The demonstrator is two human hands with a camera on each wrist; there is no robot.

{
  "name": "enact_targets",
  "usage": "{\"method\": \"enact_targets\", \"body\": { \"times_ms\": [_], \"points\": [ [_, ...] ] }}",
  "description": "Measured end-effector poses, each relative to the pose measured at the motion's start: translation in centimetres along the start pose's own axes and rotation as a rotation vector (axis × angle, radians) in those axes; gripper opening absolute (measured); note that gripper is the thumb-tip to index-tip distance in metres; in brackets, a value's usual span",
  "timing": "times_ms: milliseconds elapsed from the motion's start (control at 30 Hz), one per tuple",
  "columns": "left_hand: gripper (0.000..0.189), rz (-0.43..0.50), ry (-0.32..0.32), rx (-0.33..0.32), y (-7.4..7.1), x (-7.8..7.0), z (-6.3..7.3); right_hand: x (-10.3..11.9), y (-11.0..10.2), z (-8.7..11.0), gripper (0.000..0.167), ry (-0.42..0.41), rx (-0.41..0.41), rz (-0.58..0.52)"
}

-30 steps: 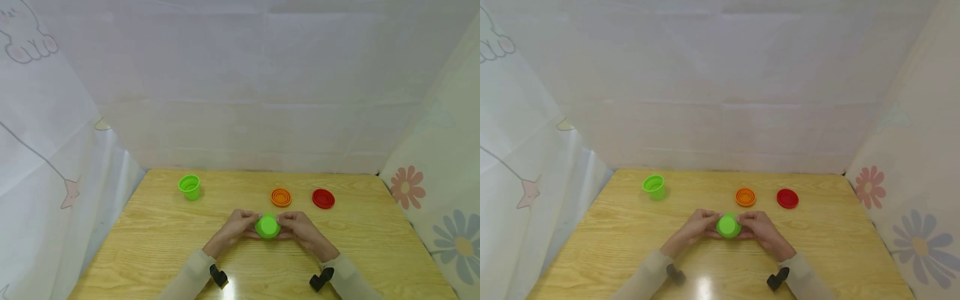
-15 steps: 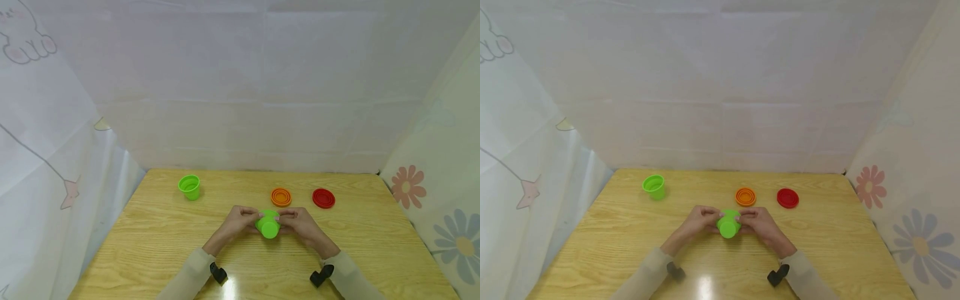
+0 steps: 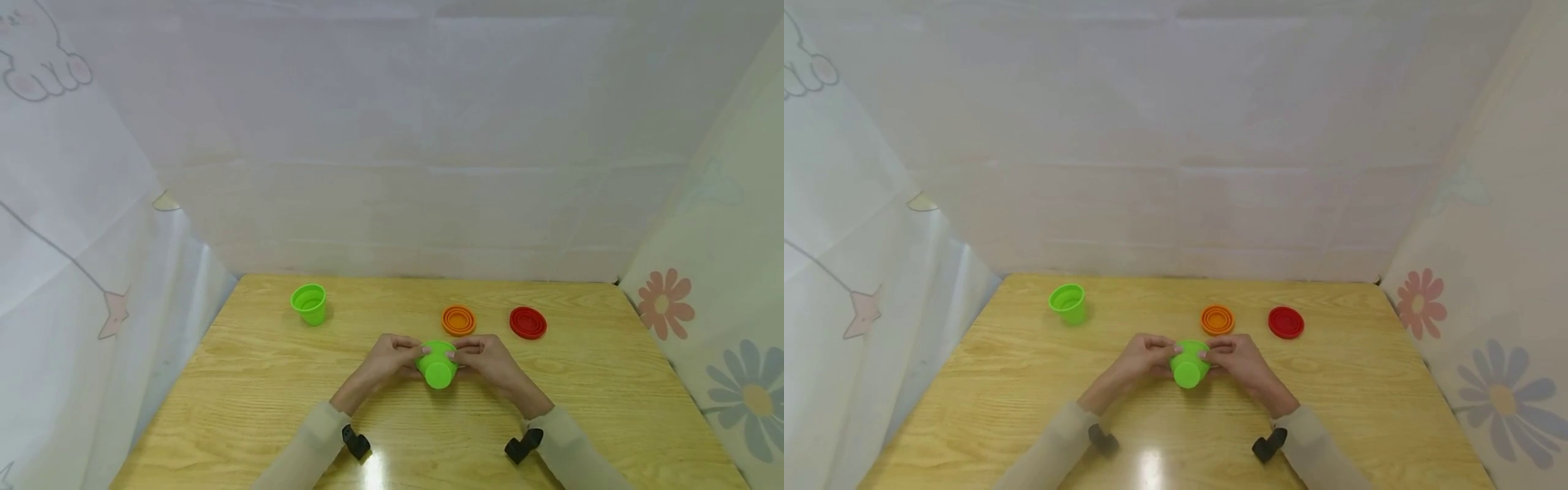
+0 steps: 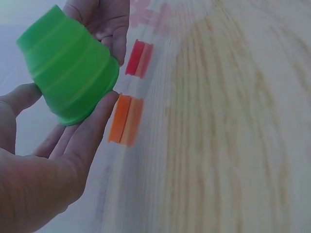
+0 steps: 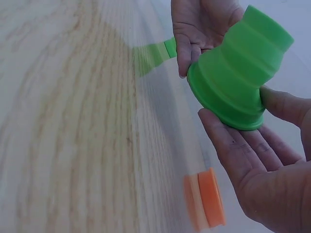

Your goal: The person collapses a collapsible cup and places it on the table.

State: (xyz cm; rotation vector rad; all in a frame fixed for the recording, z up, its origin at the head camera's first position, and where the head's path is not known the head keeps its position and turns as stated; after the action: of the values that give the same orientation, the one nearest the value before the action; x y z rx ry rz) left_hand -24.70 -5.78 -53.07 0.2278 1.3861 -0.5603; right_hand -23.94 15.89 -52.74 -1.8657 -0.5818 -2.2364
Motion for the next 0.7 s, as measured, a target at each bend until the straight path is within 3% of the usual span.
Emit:
{"method": "enact_targets", "body": {
  "times_ms": [400, 600, 700],
  "points": [
    [0.035, -0.034, 0.012, -0.005, -0.3, -0.5, 0.0, 0.4, 0.3, -0.1, 0.035, -0.016, -0.016, 0.031],
    [0.035, -0.138, 0.011, -0.036, -1.1, -0.4, 0.2, -0.2, 0.7, -0.3, 0.042, 0.046, 0.084, -0.043],
    [0.033, -0.225, 0.051, -0.073, -1.4, -0.8, 0.4, -0.2, 0.8, -0.5, 0.047, 0.054, 0.13, -0.076]
  ]
}}
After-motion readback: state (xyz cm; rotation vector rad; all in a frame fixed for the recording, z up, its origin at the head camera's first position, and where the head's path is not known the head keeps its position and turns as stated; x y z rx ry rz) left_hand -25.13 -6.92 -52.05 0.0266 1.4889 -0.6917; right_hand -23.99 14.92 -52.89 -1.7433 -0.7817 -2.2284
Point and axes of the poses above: each hand's wrist, its own z-axis away from the middle knuckle, its own y-axis out of the palm, x = y × z, the point moved 5 cm from there along -z, towards the middle knuckle, and after that the axes turned 13 degrees about -z, right-handed, at the moved point
